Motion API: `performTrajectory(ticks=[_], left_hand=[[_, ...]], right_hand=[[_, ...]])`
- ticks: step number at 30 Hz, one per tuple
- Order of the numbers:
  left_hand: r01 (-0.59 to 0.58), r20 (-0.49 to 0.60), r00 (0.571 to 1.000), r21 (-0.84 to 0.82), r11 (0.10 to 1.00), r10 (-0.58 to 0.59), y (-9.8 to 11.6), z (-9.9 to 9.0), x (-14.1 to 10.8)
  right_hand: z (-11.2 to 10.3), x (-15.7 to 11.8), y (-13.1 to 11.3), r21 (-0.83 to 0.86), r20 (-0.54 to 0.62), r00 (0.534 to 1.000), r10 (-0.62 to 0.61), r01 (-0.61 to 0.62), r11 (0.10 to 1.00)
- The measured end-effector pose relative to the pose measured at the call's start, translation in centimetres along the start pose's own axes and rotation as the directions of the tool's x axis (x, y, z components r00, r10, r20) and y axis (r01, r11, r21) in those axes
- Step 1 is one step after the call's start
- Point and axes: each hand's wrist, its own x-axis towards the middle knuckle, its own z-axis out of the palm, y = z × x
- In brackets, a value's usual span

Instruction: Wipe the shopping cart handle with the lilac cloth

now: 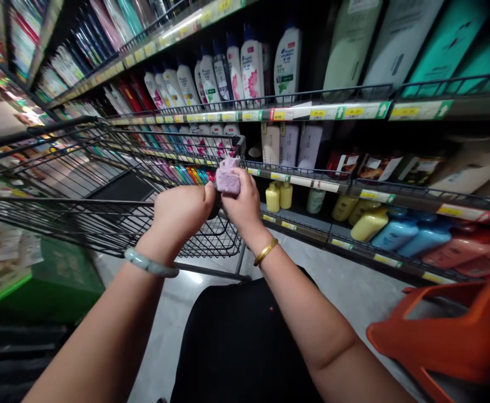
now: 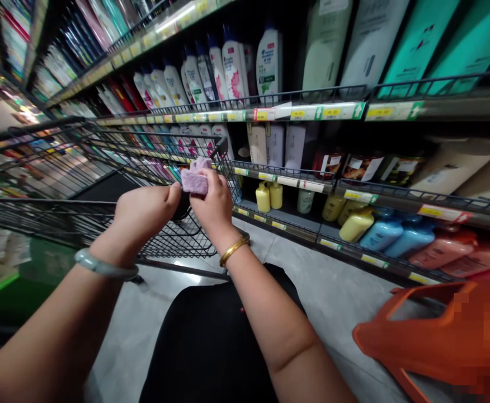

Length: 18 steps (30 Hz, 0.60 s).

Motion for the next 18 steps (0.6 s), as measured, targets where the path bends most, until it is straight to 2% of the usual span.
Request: performTrajectory(ticks=[1, 2, 4, 6, 8, 10, 12, 14, 15, 16, 18], left_hand=[[-0.021, -0.004, 1.000, 0.004, 1.000, 0.021, 0.5, -0.3, 0.1], [-0.030, -0.004, 1.000, 0.003, 1.000, 0.031, 1.1, -0.6, 0.1], [-0.027, -0.003, 1.000, -0.018, 0.999, 0.027, 2.1, -1.2, 0.2], [-0.008, -0.014, 1.000, -0.045, 0.999, 0.007, 2.9, -1.6, 0.4], [0.008, -0.037, 0.999, -0.061, 0.998, -0.011, 3.5, -1.6, 0.6], [-0.005, -0.051, 0.999, -0.067, 0.998, 0.001, 4.0, -1.6, 0.9], [-0.005, -0.053, 0.999, -0.081, 0.997, 0.000, 4.5, -1.6, 1.0], [-0.001, -0.052, 0.999, -0.095, 0.996, -0.003, 5.0, -2.0, 1.0], [0.000, -0.047, 0.999, -0.100, 0.995, -0.004, 5.2, -2.2, 0.9], [-0.002, -0.040, 0.999, -0.105, 0.994, -0.002, 5.5, -2.5, 0.8], [-0.012, -0.024, 1.000, -0.116, 0.993, 0.009, 6.0, -3.1, 0.7]], right_hand=[[-0.3, -0.2, 0.0, -0.012, -0.014, 0.999, -0.029, 0.029, 0.999], [-0.7, -0.6, 0.4, -0.039, -0.021, 1.000, -0.006, 0.005, 0.999], [-1.3, -1.5, 2.3, -0.089, -0.017, 0.987, 0.160, -0.161, 0.983], [-1.9, -1.9, 4.2, -0.112, 0.018, 0.936, 0.353, -0.349, 0.931], [-2.6, -1.6, 4.7, -0.108, 0.045, 0.896, 0.442, -0.436, 0.894], [-3.4, -0.9, 3.2, -0.058, 0.039, 0.932, 0.361, -0.359, 0.932], [-4.1, -0.4, 1.0, -0.008, -0.008, 0.985, 0.172, -0.172, 0.985], [-4.6, -0.4, -0.3, -0.020, -0.048, 0.999, 0.001, -0.002, 1.000], [-4.8, -0.7, -0.2, -0.057, -0.050, 0.998, -0.032, 0.030, 0.998], [-5.0, -1.1, 0.5, -0.103, -0.043, 0.999, -0.018, 0.013, 0.995], [-5.3, -2.1, 3.0, -0.199, -0.008, 0.990, 0.137, -0.136, 0.970]])
